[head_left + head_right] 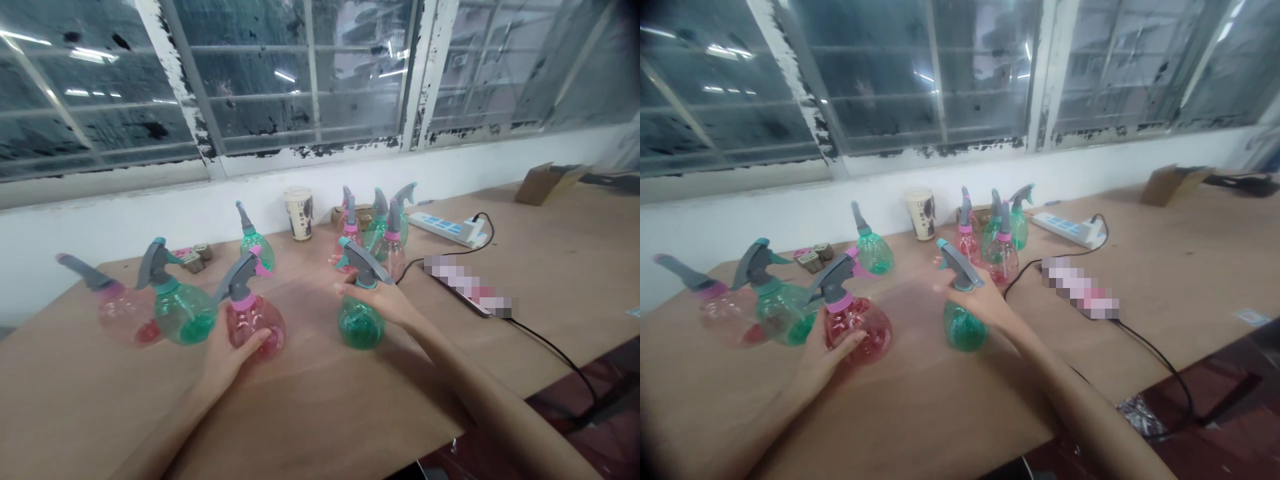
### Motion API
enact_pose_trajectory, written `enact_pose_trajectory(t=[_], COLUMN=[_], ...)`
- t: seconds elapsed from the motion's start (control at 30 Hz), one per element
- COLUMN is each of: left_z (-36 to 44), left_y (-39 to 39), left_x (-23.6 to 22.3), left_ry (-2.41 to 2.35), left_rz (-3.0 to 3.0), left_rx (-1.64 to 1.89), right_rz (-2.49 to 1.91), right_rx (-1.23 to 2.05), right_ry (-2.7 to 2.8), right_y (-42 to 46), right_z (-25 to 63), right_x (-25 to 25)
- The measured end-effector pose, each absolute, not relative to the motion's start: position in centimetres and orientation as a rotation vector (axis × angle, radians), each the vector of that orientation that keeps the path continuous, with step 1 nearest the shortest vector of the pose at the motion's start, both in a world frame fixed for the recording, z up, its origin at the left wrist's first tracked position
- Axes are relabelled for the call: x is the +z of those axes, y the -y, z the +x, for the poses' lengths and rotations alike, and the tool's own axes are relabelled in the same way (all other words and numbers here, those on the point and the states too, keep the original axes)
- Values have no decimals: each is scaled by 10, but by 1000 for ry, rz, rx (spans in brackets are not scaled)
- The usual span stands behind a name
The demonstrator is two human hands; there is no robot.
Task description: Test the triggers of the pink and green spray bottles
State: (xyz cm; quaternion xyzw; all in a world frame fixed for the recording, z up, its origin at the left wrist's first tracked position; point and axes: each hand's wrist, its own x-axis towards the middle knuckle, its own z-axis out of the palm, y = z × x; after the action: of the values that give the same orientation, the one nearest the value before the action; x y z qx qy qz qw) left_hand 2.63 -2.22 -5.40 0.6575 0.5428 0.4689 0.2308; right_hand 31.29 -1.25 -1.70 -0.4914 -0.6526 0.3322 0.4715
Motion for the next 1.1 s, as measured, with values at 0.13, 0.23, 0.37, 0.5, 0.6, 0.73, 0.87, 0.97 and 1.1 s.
enact_pose_trajectory(t=[0.13, 0.23, 0.37, 0.5, 0.6, 0.73, 0.87, 0.97, 1.1], left_z=[26, 26, 25, 25, 25, 27, 26, 25, 25], left_y=[22, 23, 22, 23, 23, 24, 24, 23, 23], left_x=[-54, -55, -56, -56, -55, -53, -54, -54, -54], left_ry=[-1501, -1496, -1496, -1516, -1512, -1489, -1498, -1508, -1517], left_rz=[1806, 1805, 1798, 1812, 1809, 1787, 1791, 1811, 1812], left_rx=[1271, 1275, 1283, 1264, 1260, 1255, 1263, 1266, 1266], right_rz=[-1120, -1128, -1089, -1045, -1027, -1032, -1099, -1154, -1128], right_rx=[856, 910, 890, 889, 908, 902, 852, 791, 746], right_ry=[1601, 1545, 1590, 1619, 1625, 1639, 1619, 1586, 1574], right_y=[10, 9, 7, 8, 10, 12, 13, 13, 13], right_z=[311, 310, 311, 311, 310, 310, 312, 312, 311], right_x=[-19, -21, -22, -21, -18, -14, -14, -16, -17])
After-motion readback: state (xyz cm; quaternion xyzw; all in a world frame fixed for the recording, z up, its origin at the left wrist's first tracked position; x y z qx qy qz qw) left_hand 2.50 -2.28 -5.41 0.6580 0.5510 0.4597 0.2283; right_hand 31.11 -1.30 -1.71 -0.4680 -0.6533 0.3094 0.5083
